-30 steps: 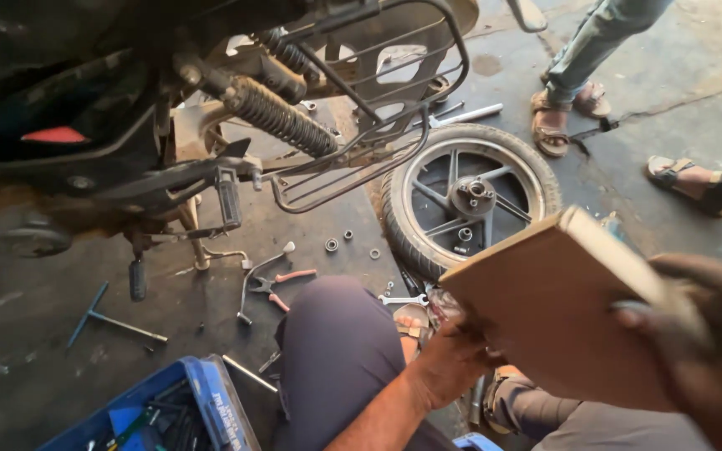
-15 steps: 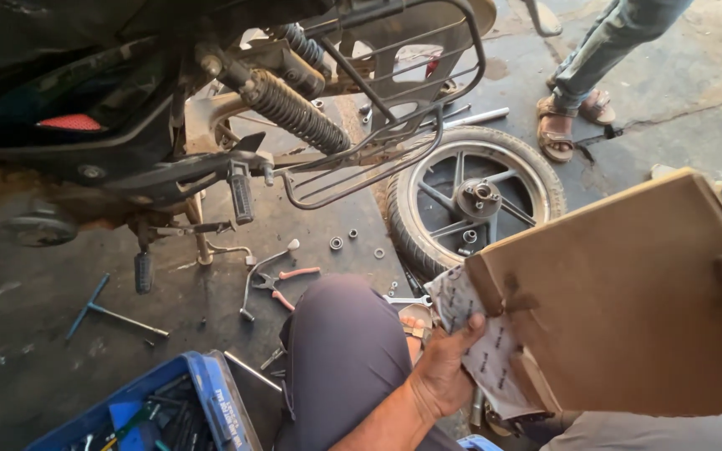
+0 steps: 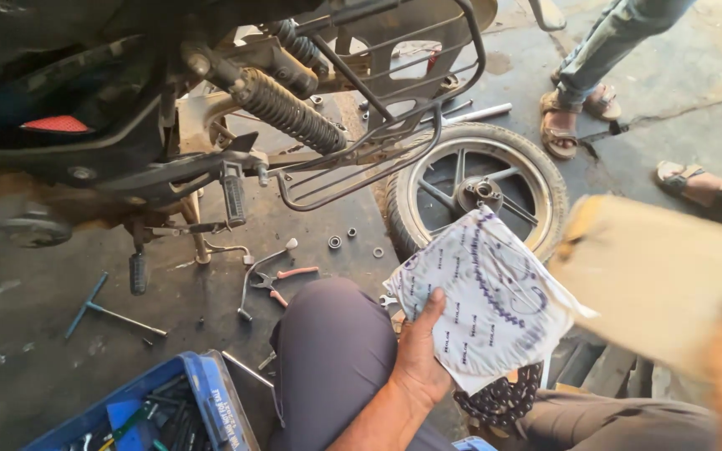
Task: Replacing the chain sprocket and servicing the rear wheel of a motorcycle.
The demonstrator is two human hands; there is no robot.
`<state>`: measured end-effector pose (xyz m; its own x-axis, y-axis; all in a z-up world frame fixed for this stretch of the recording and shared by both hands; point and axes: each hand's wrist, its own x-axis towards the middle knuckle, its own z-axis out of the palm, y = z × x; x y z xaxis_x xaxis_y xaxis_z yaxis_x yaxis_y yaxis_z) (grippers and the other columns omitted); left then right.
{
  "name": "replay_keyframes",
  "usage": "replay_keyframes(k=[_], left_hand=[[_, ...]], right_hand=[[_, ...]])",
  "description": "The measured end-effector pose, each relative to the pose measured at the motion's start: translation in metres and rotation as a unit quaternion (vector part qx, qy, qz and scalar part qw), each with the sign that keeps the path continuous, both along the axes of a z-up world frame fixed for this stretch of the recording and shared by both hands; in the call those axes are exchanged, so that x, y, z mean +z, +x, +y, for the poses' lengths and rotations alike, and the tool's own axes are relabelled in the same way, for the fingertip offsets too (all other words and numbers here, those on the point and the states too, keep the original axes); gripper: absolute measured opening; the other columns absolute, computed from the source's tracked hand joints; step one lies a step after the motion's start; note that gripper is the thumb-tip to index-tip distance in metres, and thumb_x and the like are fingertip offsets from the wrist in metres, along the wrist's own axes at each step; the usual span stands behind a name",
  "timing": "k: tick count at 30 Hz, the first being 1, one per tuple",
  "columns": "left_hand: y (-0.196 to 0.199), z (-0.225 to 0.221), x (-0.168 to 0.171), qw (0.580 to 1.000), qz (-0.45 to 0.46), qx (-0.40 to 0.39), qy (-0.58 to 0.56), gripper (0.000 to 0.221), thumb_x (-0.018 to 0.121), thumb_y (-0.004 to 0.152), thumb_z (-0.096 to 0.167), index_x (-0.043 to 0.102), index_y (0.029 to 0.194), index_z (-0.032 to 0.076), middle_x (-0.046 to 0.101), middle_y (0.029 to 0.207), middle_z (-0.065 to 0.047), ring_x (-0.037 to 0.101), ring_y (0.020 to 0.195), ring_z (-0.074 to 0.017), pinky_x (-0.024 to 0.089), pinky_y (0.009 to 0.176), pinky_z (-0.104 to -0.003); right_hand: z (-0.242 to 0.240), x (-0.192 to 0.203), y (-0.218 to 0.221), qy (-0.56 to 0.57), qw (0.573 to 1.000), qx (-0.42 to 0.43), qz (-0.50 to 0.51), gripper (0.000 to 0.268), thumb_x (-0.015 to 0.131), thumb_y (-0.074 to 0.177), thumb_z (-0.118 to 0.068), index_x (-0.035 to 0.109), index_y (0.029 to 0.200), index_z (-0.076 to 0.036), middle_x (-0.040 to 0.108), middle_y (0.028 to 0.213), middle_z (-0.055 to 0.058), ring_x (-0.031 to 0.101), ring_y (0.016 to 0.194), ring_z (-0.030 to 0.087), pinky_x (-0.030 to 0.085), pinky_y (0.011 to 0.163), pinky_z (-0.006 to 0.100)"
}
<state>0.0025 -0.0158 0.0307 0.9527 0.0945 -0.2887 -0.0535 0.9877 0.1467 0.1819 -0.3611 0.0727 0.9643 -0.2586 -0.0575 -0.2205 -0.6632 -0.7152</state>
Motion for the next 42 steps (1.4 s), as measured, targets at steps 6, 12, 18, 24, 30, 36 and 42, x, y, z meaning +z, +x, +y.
replay_keyframes(k=[6, 12, 18, 24, 30, 36, 42], left_hand=[[0.008, 0.001, -0.013, 0.998, 0.028, 0.044, 0.039, 0.060, 0.076, 0.086, 0.028, 0.059, 0.139, 0.006, 0.069, 0.131, -0.010, 0.067, 0.119, -0.0286, 0.054, 0.103, -0.047], [0.015, 0.003, -0.015, 0.995, 0.073, 0.040, 0.051, 0.059, 0.076, 0.085, 0.028, 0.060, 0.137, 0.004, 0.071, 0.129, -0.011, 0.069, 0.117, -0.0287, 0.055, 0.102, -0.048], [0.016, -0.002, -0.029, 0.990, 0.123, 0.057, 0.044, 0.059, 0.077, 0.084, 0.025, 0.061, 0.136, 0.002, 0.071, 0.129, -0.013, 0.069, 0.116, -0.0300, 0.055, 0.101, -0.048], [0.017, -0.009, -0.024, 0.981, 0.116, 0.040, 0.150, 0.061, 0.078, 0.081, 0.020, 0.057, 0.137, 0.007, 0.069, 0.130, -0.008, 0.064, 0.121, -0.0239, 0.051, 0.105, -0.043], [0.024, -0.012, -0.012, 0.962, 0.142, 0.015, 0.233, 0.068, 0.066, 0.087, 0.044, 0.045, 0.145, 0.014, 0.061, 0.139, -0.003, 0.057, 0.131, -0.0215, 0.045, 0.109, -0.042], [0.027, -0.013, -0.036, 0.967, 0.214, -0.009, 0.138, 0.072, 0.056, 0.089, 0.062, 0.048, 0.144, 0.017, 0.062, 0.138, -0.003, 0.058, 0.130, -0.0243, 0.047, 0.108, -0.046], [0.028, -0.007, -0.052, 0.958, 0.226, 0.090, 0.150, 0.062, 0.068, 0.089, 0.045, 0.063, 0.131, 0.000, 0.071, 0.129, -0.014, 0.068, 0.116, -0.0277, 0.055, 0.100, -0.042]], right_hand=[[0.027, -0.218, 0.004, -0.012, 0.996, 0.023, 0.085, 0.066, 0.064, 0.101, -0.052, 0.070, 0.117, 0.012, 0.073, 0.093, 0.024, 0.064, 0.079, 0.029, 0.050, 0.068, 0.044], [0.074, -0.219, -0.008, 0.200, 0.940, 0.061, 0.270, 0.069, 0.060, 0.094, -0.048, 0.056, 0.141, 0.002, 0.069, 0.122, 0.027, 0.065, 0.095, 0.038, 0.055, 0.079, 0.056], [0.118, -0.151, -0.062, 0.626, 0.663, 0.251, 0.325, 0.088, 0.054, 0.094, -0.057, 0.040, 0.154, 0.006, 0.059, 0.146, 0.025, 0.055, 0.129, 0.039, 0.044, 0.100, 0.051], [0.156, -0.115, -0.097, 0.510, 0.819, 0.132, 0.226, 0.065, 0.071, 0.084, -0.010, 0.051, 0.145, 0.001, 0.066, 0.135, 0.014, 0.063, 0.121, 0.027, 0.048, 0.102, 0.043], [0.145, -0.111, -0.102, 0.430, 0.890, 0.124, 0.090, 0.061, 0.074, 0.086, -0.008, 0.057, 0.142, 0.008, 0.069, 0.128, 0.019, 0.066, 0.108, 0.026, 0.050, 0.095, 0.039], [0.136, -0.155, -0.112, 0.278, 0.913, 0.295, -0.045, 0.073, 0.082, 0.077, -0.006, 0.049, 0.142, 0.001, 0.067, 0.127, 0.012, 0.063, 0.115, 0.020, 0.052, 0.097, 0.033], [0.155, -0.138, -0.118, 0.480, 0.843, 0.220, 0.099, 0.078, 0.081, 0.072, -0.018, 0.047, 0.141, -0.005, 0.065, 0.125, 0.005, 0.062, 0.111, 0.019, 0.050, 0.095, 0.035]])
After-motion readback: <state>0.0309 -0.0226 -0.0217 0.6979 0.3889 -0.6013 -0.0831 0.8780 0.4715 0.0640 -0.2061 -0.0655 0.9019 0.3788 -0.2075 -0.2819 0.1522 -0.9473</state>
